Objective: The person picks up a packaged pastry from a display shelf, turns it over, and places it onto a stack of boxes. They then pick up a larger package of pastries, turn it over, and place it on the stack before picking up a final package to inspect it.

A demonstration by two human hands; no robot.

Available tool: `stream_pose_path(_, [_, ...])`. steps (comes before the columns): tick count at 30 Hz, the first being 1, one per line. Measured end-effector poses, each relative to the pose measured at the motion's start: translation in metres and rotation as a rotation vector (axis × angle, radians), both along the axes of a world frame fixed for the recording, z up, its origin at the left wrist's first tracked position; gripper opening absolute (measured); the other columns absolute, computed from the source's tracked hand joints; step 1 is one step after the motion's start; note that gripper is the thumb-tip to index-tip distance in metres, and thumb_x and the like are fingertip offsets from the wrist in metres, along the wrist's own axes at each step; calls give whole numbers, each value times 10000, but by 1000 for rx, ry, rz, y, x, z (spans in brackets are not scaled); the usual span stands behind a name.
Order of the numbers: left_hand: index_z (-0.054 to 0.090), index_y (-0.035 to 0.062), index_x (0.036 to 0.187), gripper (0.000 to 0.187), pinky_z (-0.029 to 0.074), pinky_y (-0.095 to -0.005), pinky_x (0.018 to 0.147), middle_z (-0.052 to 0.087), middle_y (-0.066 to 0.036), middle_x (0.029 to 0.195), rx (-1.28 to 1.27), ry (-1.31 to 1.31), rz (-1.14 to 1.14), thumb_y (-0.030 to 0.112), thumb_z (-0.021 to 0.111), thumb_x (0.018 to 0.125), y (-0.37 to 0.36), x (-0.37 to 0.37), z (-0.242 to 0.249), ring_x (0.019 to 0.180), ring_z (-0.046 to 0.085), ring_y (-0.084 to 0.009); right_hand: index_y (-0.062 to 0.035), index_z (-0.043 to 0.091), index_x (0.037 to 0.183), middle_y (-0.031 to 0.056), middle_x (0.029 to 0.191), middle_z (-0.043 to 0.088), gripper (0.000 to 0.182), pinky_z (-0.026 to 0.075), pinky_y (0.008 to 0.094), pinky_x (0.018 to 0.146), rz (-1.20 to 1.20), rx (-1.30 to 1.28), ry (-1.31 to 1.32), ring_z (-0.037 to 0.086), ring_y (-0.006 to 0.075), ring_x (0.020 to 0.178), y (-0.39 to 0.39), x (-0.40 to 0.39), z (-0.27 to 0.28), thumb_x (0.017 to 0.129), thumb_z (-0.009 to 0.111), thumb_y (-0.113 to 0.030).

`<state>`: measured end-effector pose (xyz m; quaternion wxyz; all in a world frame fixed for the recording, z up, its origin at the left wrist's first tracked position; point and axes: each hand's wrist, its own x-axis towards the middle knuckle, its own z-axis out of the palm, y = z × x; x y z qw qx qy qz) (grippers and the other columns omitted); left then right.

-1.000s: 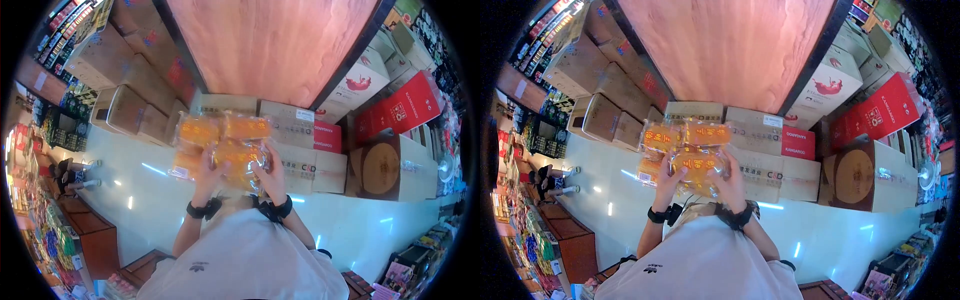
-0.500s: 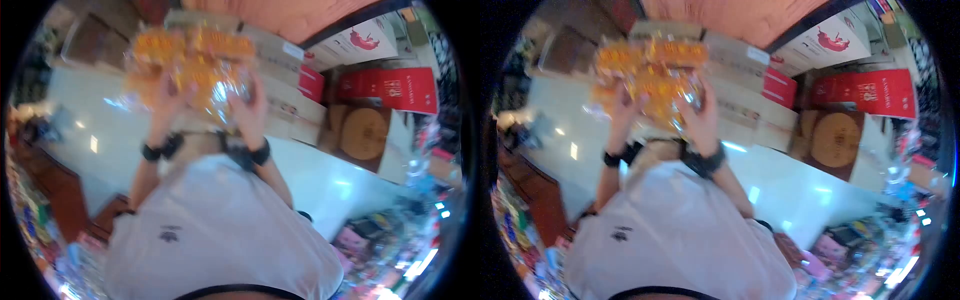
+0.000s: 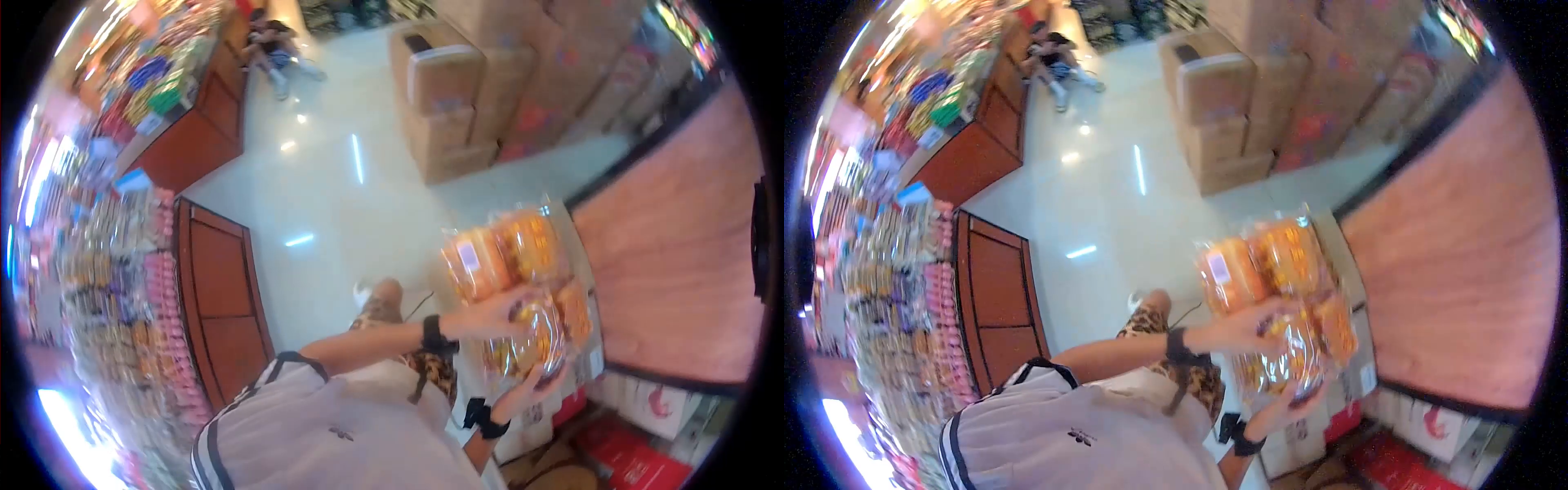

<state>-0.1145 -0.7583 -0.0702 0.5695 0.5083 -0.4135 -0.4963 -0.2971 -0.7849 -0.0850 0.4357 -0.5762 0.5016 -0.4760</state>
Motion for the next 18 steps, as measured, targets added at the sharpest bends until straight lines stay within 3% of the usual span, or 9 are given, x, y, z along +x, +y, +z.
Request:
stream_pose_path(4, [345,103,1455,706,482,-314,872,571,-107,1213,-73,-118,78,225,709,862,2,4,19,1077,562,-191,2,385,1425,197,1473,378,587,322,416,1109,44,-69,-52,394,299,1334,-4,0,6,928,623,-198])
stream_pose_path(6, [327,109,1467,711,493,-317,805,594,-99,1080,-273,-216,148,214,694,867,-10,-4,-2,963,584,-180,15,384,1424,200,1467,382,581,354,416,1086,43,-82,-36,413,310,1317,-1,1,15,934,617,-193])
stream_pose_path(7, [316,119,1476,715,504,-335,772,607,-116,981,-269,-228,121,228,687,874,-5,-3,7,867,603,-196,2,366,1435,192,1462,384,581,370,412,1071,56,-110,-31,428,302,1300,-2,-2,10,934,607,-168])
stream_pose_path(10, [280,116,1496,740,524,-365,755,649,-157,970,-226,-326,21,229,675,881,10,-2,45,815,640,-224,4,397,1406,177,1456,390,543,350,417,1086,45,-129,-109,403,292,1314,2,-16,4,940,613,-172])
stream_pose_path(12, [264,108,1503,740,512,-364,806,624,-167,1059,-247,-341,6,216,664,889,33,-3,77,910,623,-227,-4,387,1417,188,1471,357,550,339,422,1095,-6,-99,-90,381,303,1332,31,-4,48,936,594,-170])
stream_pose_path(14, [249,101,1509,741,490,-363,865,578,-172,1172,-354,-353,71,200,654,897,44,-6,79,1020,586,-230,-13,318,1468,230,1458,373,642,353,418,1080,-60,-136,-35,427,329,1290,34,-9,41,929,633,-162])
stream_pose_path(16, [234,96,1514,741,459,-364,931,508,-173,1307,-533,-366,210,182,644,903,59,-11,56,1144,527,-232,-16,316,1470,219,1468,362,637,349,411,1081,82,-190,-135,408,315,1306,55,2,59,934,625,-166])
stream_pose_path(17, [212,85,1517,737,396,-351,1024,378,-150,1446,-484,-238,128,167,631,916,81,-4,60,1279,405,-213,-17,315,1471,214,1473,357,635,347,407,1082,153,-214,-180,399,308,1313,67,7,65,936,621,-168])
stream_pose_path(18, [202,80,1517,737,405,-350,1018,378,-146,1449,-423,-208,181,166,627,922,102,3,58,1272,412,-205,-19,315,1472,207,1473,360,635,351,404,1077,193,-233,-94,400,302,1311,77,16,67,936,622,-170])
